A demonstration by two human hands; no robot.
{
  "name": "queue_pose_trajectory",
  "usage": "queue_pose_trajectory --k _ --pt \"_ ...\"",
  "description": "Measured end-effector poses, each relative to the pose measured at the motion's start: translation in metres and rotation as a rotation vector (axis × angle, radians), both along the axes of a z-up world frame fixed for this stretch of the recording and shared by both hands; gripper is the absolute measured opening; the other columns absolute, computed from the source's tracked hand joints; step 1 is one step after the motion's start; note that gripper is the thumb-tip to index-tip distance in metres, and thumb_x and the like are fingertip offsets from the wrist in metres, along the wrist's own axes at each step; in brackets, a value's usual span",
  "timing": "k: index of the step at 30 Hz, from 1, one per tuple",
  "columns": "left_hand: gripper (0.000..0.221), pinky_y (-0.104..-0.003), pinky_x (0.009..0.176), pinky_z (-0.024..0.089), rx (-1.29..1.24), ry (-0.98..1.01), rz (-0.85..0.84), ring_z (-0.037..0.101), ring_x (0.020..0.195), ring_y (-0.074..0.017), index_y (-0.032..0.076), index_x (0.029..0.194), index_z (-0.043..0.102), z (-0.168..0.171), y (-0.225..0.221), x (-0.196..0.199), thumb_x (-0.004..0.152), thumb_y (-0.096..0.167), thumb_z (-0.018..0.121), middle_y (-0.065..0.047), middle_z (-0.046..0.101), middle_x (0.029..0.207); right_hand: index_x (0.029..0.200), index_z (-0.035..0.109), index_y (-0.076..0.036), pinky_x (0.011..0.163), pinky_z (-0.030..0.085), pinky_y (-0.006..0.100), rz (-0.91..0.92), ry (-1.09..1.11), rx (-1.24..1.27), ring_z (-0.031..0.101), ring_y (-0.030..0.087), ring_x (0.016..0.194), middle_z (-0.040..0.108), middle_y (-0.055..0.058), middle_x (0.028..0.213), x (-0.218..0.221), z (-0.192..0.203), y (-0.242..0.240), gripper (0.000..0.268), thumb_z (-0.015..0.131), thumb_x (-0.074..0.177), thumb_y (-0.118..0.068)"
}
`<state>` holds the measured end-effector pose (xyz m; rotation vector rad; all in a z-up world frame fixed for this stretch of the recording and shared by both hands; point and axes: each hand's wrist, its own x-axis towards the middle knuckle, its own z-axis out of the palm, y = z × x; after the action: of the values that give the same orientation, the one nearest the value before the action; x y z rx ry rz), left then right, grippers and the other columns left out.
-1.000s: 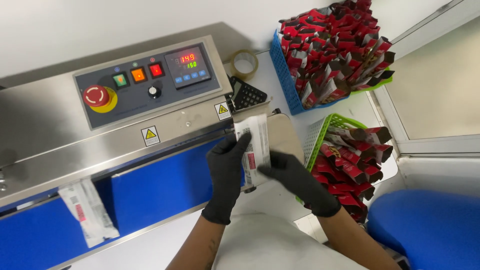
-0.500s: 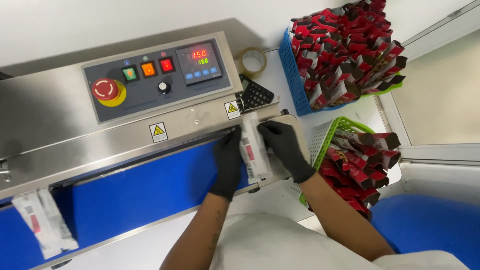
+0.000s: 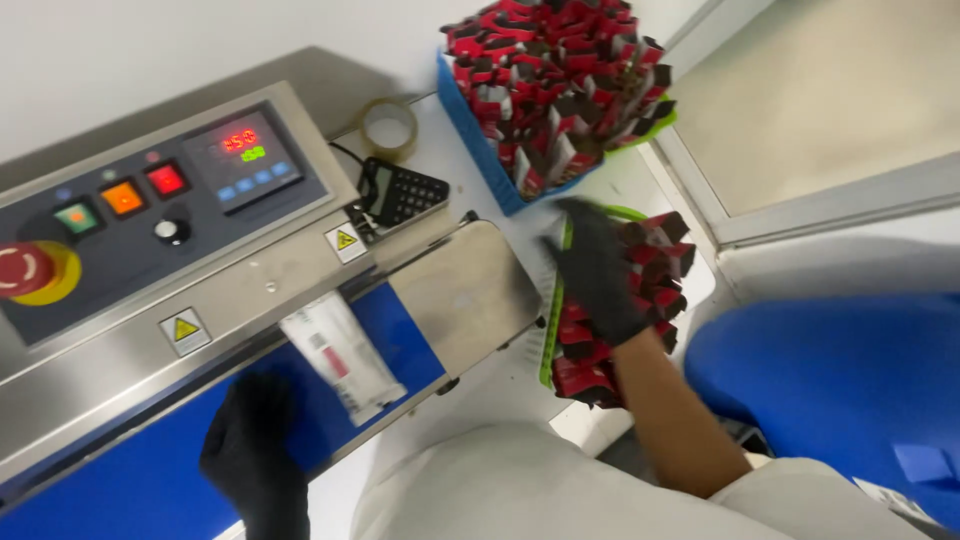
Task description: Feeding small product packets into a continuous band sealer machine for packaging.
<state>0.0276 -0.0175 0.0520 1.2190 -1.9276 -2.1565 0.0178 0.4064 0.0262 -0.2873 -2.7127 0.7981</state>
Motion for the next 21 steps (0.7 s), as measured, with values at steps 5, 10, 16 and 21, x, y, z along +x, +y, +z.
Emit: queue_pose_trajectory --k 5,10,16,21 --pt "0.025 -0.026 0.072 0.063 0.081 0.109 0.005 0.076 0.082 -0.0198 0.004 0.113 0.074 0.029 0.044 0.011 0.093 0.019 0.074 -0.012 0.077 0.099 0.062 0.065 -0.029 0.091 0.034 0.049 -0.090 -0.244 0.813 0.068 0.031 0.060 0.067 -0.001 0.064 0.030 0.022 0.069 0.016 0.062 0.075 -0.020" --pt "0.039 -0.044 0.053 0.068 0.132 0.214 -0.626 0.078 0.103 -0.0276 0.017 0.114 0.079 0.100 0.123 0.006 0.076 0.018 0.088 -0.010 0.081 0.111 0.099 0.076 -0.027 0.116 0.042 0.049 0.156 -0.143 0.542 0.072 0.028 0.095 0.076 0.001 0.090 0.042 0.140 -0.001 0.008 0.069 0.100 -0.032" --pt "0.024 -0.036 0.092 0.061 -0.179 0.478 -0.909 0.075 0.101 -0.0263 0.022 0.106 0.080 0.092 0.164 -0.007 0.084 0.028 0.086 -0.004 0.081 0.097 0.105 0.079 -0.012 0.109 0.047 0.058 0.474 0.041 0.093 0.069 0.039 0.100 0.076 0.013 0.100 0.033 0.190 -0.104 0.012 0.072 0.096 -0.016" --pt "0.021 -0.031 0.073 0.060 0.006 0.128 -0.516 0.074 0.084 -0.0168 0.017 0.092 0.084 0.111 0.135 -0.014 0.075 0.026 0.093 -0.007 0.081 0.081 0.138 0.063 -0.008 0.114 0.043 0.054 0.254 -0.042 -0.600 0.057 0.032 0.133 0.067 0.015 0.135 0.025 0.148 -0.125 0.057 0.083 0.085 -0.008"
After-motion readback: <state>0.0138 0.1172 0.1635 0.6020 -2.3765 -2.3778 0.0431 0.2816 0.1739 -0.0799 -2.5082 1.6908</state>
